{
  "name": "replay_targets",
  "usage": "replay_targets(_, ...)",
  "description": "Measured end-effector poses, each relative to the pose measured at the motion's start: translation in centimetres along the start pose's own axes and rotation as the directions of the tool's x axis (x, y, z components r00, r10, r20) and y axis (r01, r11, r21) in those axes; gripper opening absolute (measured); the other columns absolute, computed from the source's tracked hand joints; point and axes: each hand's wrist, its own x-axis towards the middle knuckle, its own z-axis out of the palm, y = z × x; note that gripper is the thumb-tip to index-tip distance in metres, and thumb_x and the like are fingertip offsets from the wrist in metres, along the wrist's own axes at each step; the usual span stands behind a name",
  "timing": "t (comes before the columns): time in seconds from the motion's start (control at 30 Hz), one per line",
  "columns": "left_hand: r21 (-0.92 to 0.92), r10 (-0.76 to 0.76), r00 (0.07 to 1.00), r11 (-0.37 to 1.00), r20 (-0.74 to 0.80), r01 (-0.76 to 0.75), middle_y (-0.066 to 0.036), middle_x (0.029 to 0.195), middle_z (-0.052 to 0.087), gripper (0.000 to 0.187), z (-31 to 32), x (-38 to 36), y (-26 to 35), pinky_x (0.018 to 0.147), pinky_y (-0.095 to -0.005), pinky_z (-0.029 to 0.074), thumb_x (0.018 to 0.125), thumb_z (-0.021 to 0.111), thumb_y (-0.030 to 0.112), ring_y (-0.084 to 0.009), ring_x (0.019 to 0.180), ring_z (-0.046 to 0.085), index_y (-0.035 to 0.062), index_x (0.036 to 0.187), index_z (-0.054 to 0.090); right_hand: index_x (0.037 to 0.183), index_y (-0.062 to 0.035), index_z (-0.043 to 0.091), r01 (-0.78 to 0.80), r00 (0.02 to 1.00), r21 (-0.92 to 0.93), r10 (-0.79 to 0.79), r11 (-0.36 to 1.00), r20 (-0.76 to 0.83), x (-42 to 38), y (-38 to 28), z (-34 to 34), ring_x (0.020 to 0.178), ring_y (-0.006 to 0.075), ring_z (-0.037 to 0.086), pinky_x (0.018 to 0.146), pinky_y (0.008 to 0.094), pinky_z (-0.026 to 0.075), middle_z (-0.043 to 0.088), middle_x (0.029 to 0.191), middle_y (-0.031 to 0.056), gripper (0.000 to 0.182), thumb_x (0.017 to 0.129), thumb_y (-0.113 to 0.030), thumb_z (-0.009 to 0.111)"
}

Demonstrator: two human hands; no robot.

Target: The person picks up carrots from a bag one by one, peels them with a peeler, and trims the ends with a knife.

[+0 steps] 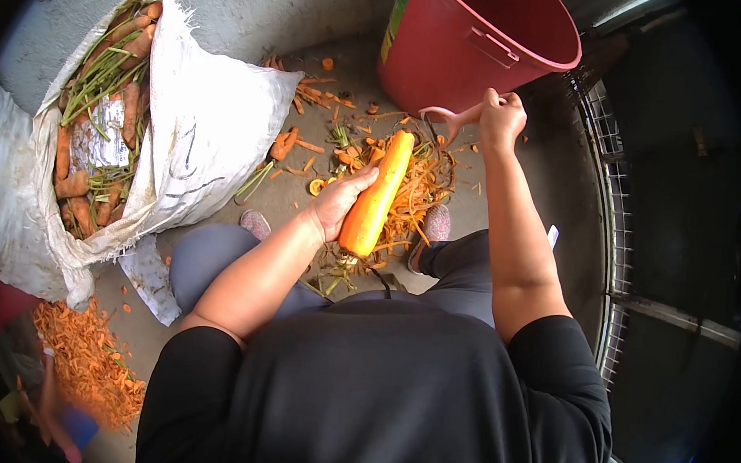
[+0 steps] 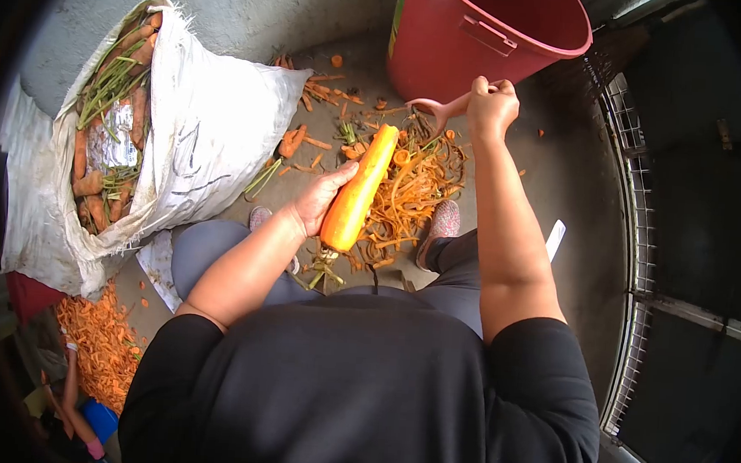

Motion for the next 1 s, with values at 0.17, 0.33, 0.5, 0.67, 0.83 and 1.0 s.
replay_targets(0.17,-0.066,-0.015,1.000,0.998,0.000,0.015,-0.009,0.095,0.058,0.040,-0.3,0.4,0.4,0.062,-0.0294,0.052,0.088,0.045,0.037,-0.0162,0.079,0.060,0.0060,0.112,0.046,0.061,0.0003,0.048,0.057,0.886,0.441,-0.249,0.896,0.391,-11.8,-4.1,-2.8,0.051,0.0073,0.044,0.045,0.0245,0.038,0.048,0.052,0.0028,0.023,0.072,-0.015,0.062)
replay_targets(0.33,0.234,-0.007,0.999,0.972,0.049,-0.004,-0.012,0.085,0.059,0.040,0.5,-0.5,-0.3,0.059,-0.0335,0.053,0.088,0.043,0.038,-0.0220,0.068,0.062,0.0024,0.105,0.050,0.066,0.0008,0.053,0.111,0.937,0.208,-0.172,0.972,0.303,-7.6,-2.7,-0.5,0.050,0.0089,0.046,0.044,0.0250,0.038,0.051,0.055,0.0018,0.017,0.072,-0.013,0.062)
replay_targets(0.5,0.174,-0.010,0.999,0.985,0.054,0.001,-0.014,0.080,0.059,0.041,1.5,-1.3,0.7,0.055,-0.0340,0.051,0.089,0.040,0.038,-0.0243,0.065,0.061,0.0008,0.103,0.051,0.062,0.0002,0.052,-0.089,0.996,0.076,0.088,0.993,0.014,1.7,1.7,-0.1,0.051,0.0105,0.049,0.048,0.0269,0.042,0.052,0.054,0.0054,0.013,0.068,-0.010,0.058)
replay_targets(0.67,0.163,-0.022,0.998,0.987,0.059,0.012,-0.015,0.081,0.057,0.045,0.1,-0.4,0.5,0.053,-0.0364,0.050,0.089,0.038,0.041,-0.0249,0.066,0.060,0.0001,0.102,0.050,0.062,-0.0071,0.046,-0.176,0.928,0.394,0.018,0.902,0.372,-7.5,-2.7,-2.3,0.049,0.0043,0.038,0.043,0.0195,0.030,0.042,0.053,-0.0033,0.021,0.077,-0.011,0.060)
replay_targets(0.83,-0.023,-0.157,0.961,0.986,0.226,0.166,-0.014,0.080,0.058,0.047,0.1,-0.4,0.5,0.055,-0.0344,0.051,0.089,0.036,0.043,-0.0225,0.062,0.059,0.0004,0.103,0.050,0.068,-0.0010,0.050,-0.304,0.943,0.486,0.186,0.819,0.276,-1.7,2.4,-0.3,0.050,0.0087,0.046,0.044,0.0231,0.037,0.050,0.056,0.0027,0.015,0.075,-0.009,0.059)
replay_targets(1.0,0.005,-0.162,0.964,0.986,0.213,0.165,-0.014,0.080,0.057,0.047,0.6,-1.1,1.1,0.053,-0.0348,0.051,0.090,0.034,0.044,-0.0212,0.062,0.058,0.0018,0.103,0.050,0.068,-0.0039,0.047,-0.289,0.956,0.547,0.203,0.786,0.212,-1.1,1.3,-2.2,0.046,0.0091,0.046,0.041,0.0229,0.037,0.049,0.056,0.0021,0.014,0.076,-0.007,0.058)
